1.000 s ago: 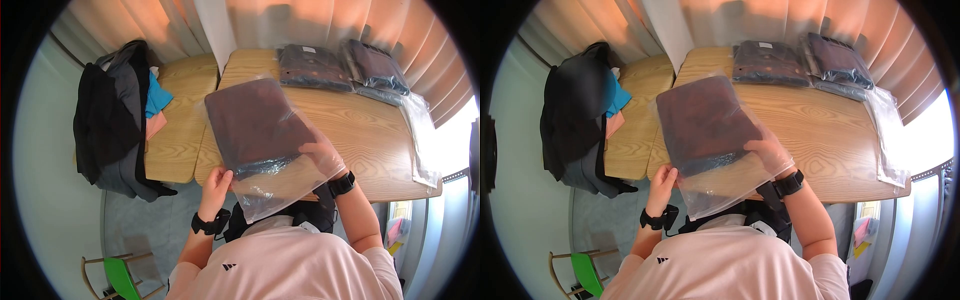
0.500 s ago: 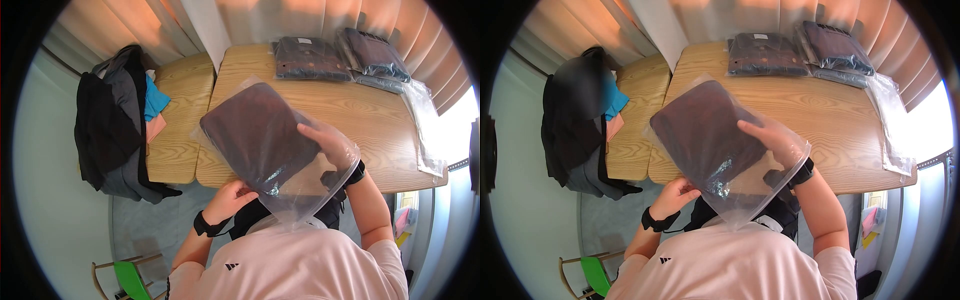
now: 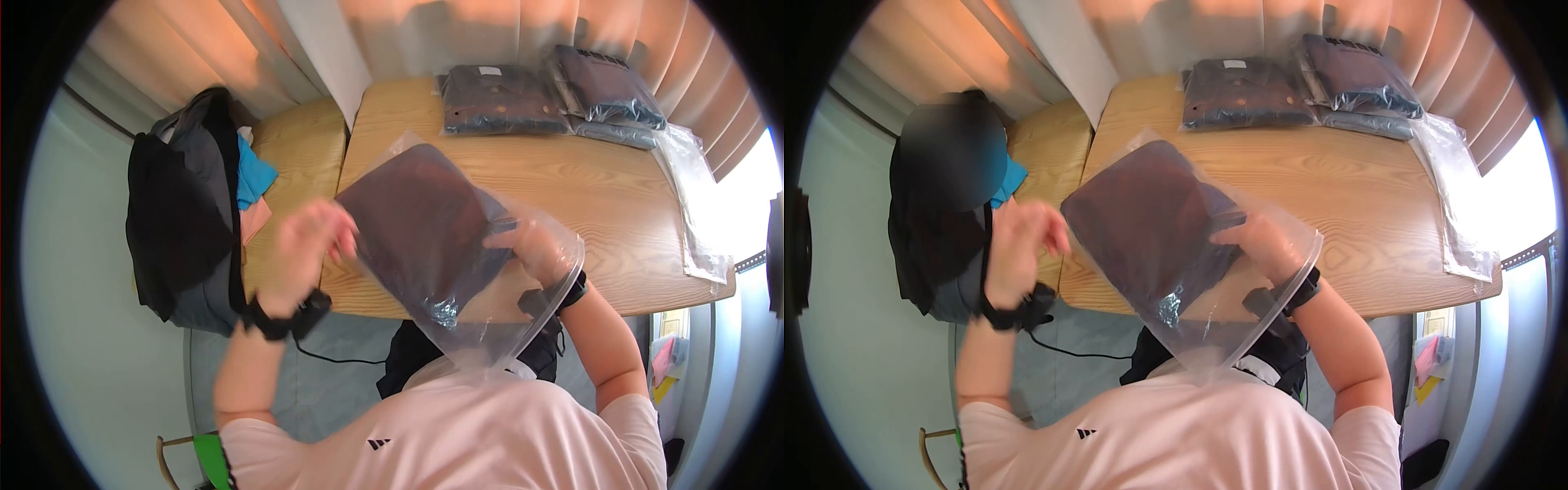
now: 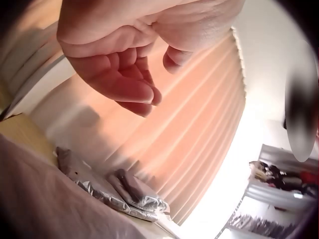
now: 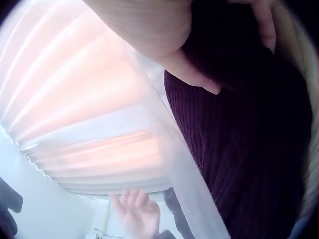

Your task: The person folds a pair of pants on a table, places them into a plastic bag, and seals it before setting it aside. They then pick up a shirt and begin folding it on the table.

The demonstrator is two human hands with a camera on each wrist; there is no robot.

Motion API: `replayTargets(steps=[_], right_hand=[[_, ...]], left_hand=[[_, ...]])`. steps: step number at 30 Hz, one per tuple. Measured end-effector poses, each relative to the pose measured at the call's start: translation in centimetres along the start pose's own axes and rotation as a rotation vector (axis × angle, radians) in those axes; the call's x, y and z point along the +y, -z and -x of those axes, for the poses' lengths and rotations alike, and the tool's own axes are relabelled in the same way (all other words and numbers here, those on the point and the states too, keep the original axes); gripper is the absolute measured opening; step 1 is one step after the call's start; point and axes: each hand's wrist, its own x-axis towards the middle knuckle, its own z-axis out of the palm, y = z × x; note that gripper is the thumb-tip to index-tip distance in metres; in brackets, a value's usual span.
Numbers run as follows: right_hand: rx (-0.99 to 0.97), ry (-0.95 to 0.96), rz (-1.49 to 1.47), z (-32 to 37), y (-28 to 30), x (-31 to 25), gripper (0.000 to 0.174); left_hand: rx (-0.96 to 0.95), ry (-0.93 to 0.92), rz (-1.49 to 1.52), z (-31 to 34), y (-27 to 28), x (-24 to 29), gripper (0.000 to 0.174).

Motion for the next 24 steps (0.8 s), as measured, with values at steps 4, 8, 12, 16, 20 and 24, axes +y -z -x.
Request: replayTargets(steps=[4,8,12,16,20,24], right_hand=[[0.018,-0.069,-0.155,-0.4,-0.2,0.6,0.031],[0.074,0.036,-0.091,-0.2,-0.1,1.4,0.037],[0.085,-0.016,-0.085,0.5,0.4,0.4,0.043],[0.143,-0.051,-0.056,0.7,1.2,0.9,0.058],[0.179,-0.057,-0.070,0.3,1.6,3.9,0.062],[0.293,-0.082,0.020,2.0,2.1,2.8,0.062]], left_hand=[[0.058,0.234,0.324,-10.5,3.9,-0.4,0.025],[-0.043,0.477,0.099,-19.2,3.7,-6.4,0.022],[-0.244,0.657,-0.106,-23.7,0.9,-14.2,0.020],[-0.324,0.775,-0.096,-24.5,-2.8,-13.8,0.023],[-0.255,0.711,-0.118,-26.1,-2.7,-14.9,0.022],[-0.265,0.580,-0.227,-26.8,-2.1,-16.0,0.020]])
